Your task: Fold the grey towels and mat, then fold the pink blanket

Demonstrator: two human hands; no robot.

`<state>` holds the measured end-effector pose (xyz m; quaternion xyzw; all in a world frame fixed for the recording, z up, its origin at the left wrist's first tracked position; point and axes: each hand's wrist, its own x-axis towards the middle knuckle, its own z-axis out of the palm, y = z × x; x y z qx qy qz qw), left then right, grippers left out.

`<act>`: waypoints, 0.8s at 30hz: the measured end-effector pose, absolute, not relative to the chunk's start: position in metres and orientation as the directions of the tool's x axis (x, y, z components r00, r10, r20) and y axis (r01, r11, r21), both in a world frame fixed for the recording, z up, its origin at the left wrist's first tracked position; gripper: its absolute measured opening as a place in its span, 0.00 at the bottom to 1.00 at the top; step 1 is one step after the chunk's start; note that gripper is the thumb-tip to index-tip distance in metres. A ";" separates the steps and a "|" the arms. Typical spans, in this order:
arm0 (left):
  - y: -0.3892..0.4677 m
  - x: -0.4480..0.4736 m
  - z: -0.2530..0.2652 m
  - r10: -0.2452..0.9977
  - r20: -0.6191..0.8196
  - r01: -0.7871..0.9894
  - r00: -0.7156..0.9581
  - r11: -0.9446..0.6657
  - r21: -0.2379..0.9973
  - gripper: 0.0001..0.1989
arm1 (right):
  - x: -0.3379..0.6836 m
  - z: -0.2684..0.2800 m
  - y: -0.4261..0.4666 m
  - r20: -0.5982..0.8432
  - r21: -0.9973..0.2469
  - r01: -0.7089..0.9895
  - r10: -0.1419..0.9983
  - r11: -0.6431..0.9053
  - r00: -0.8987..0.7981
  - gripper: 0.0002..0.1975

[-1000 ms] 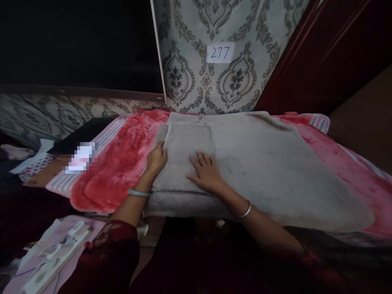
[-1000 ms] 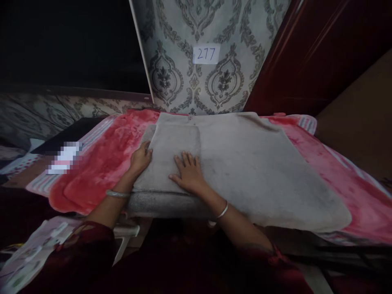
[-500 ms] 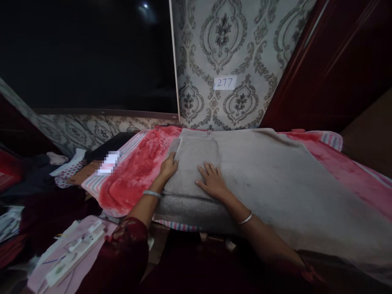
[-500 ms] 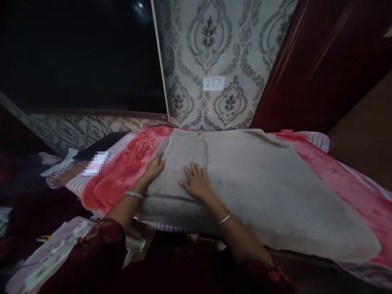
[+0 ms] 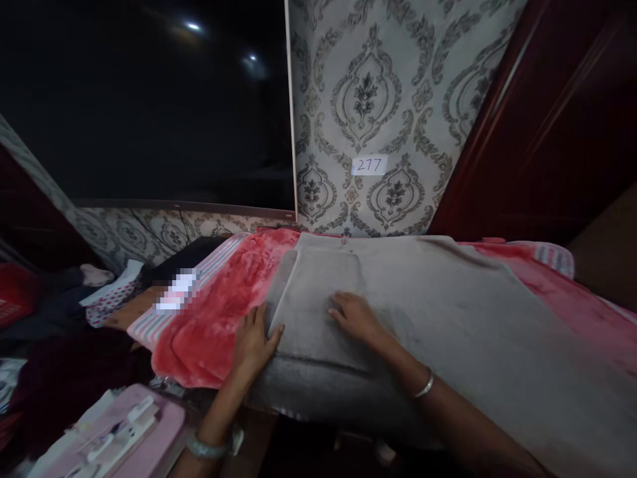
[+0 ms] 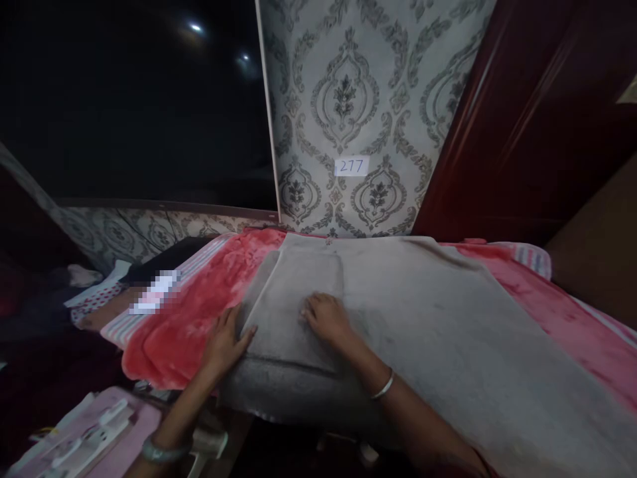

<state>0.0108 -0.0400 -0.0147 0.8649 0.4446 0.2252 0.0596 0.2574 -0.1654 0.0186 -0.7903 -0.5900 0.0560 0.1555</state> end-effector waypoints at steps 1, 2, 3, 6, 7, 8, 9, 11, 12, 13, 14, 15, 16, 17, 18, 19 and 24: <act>-0.042 0.010 -0.016 0.796 0.358 0.752 0.489 -0.592 0.290 0.31 | 0.267 0.025 -0.157 0.115 -0.326 0.914 0.950 -0.241 0.292 0.24; -0.045 0.009 -0.017 0.797 0.376 0.762 0.472 -0.584 0.281 0.30 | 0.277 0.032 -0.147 0.134 -0.337 0.913 0.948 -0.231 0.289 0.24; -0.047 0.008 -0.019 0.800 0.388 0.768 0.457 -0.576 0.282 0.29 | 0.287 0.038 -0.135 0.153 -0.342 0.913 0.945 -0.224 0.289 0.24; -0.050 0.004 -0.026 0.801 0.419 0.754 0.428 -0.572 0.322 0.30 | 0.314 0.052 -0.096 0.183 -0.335 0.919 0.942 -0.208 0.280 0.25; -0.050 0.002 -0.028 0.800 0.428 0.748 0.420 -0.573 0.335 0.31 | 0.321 0.055 -0.082 0.183 -0.333 0.921 0.945 -0.200 0.271 0.26; -0.051 0.000 -0.029 0.801 0.433 0.746 0.414 -0.571 0.342 0.32 | 0.327 0.057 -0.069 0.179 -0.332 0.923 0.948 -0.194 0.264 0.27; -0.051 -0.002 -0.029 0.805 0.433 0.752 0.406 -0.564 0.343 0.32 | 0.331 0.058 -0.056 0.176 -0.330 0.925 0.950 -0.189 0.257 0.27; -0.054 -0.006 -0.027 0.824 0.410 0.780 0.390 -0.532 0.328 0.34 | 0.337 0.058 -0.033 0.167 -0.327 0.928 0.955 -0.180 0.244 0.28; -0.055 -0.007 -0.025 0.836 0.391 0.797 0.383 -0.514 0.318 0.34 | 0.339 0.057 -0.022 0.161 -0.324 0.930 0.958 -0.175 0.237 0.28; -0.057 -0.008 -0.024 0.847 0.373 0.811 0.378 -0.497 0.309 0.35 | 0.341 0.056 -0.012 0.153 -0.320 0.932 0.961 -0.171 0.229 0.27; -0.059 -0.009 -0.023 0.855 0.358 0.820 0.374 -0.485 0.303 0.35 | 0.342 0.054 -0.003 0.143 -0.316 0.934 0.964 -0.169 0.223 0.27; -0.061 -0.009 -0.023 0.860 0.351 0.825 0.370 -0.478 0.301 0.36 | 0.343 0.052 0.005 0.130 -0.311 0.936 0.967 -0.168 0.217 0.27; -0.062 -0.010 -0.023 0.862 0.349 0.827 0.367 -0.474 0.302 0.36 | 0.345 0.050 0.013 0.115 -0.304 0.937 0.970 -0.169 0.212 0.27; -0.063 -0.010 -0.024 0.863 0.351 0.827 0.362 -0.471 0.306 0.36 | 0.346 0.049 0.021 0.099 -0.297 0.939 0.973 -0.171 0.208 0.27; -0.063 -0.011 -0.026 0.864 0.354 0.826 0.357 -0.469 0.312 0.37 | 0.347 0.047 0.028 0.082 -0.289 0.942 0.976 -0.172 0.203 0.27; -0.062 -0.011 -0.028 0.866 0.356 0.825 0.350 -0.465 0.321 0.37 | 0.348 0.045 0.034 0.064 -0.280 0.945 0.979 -0.171 0.196 0.27; -0.058 -0.012 -0.035 0.891 0.323 0.825 0.320 -0.429 0.367 0.38 | 0.354 0.044 0.059 -0.028 -0.236 0.962 0.990 -0.140 0.137 0.23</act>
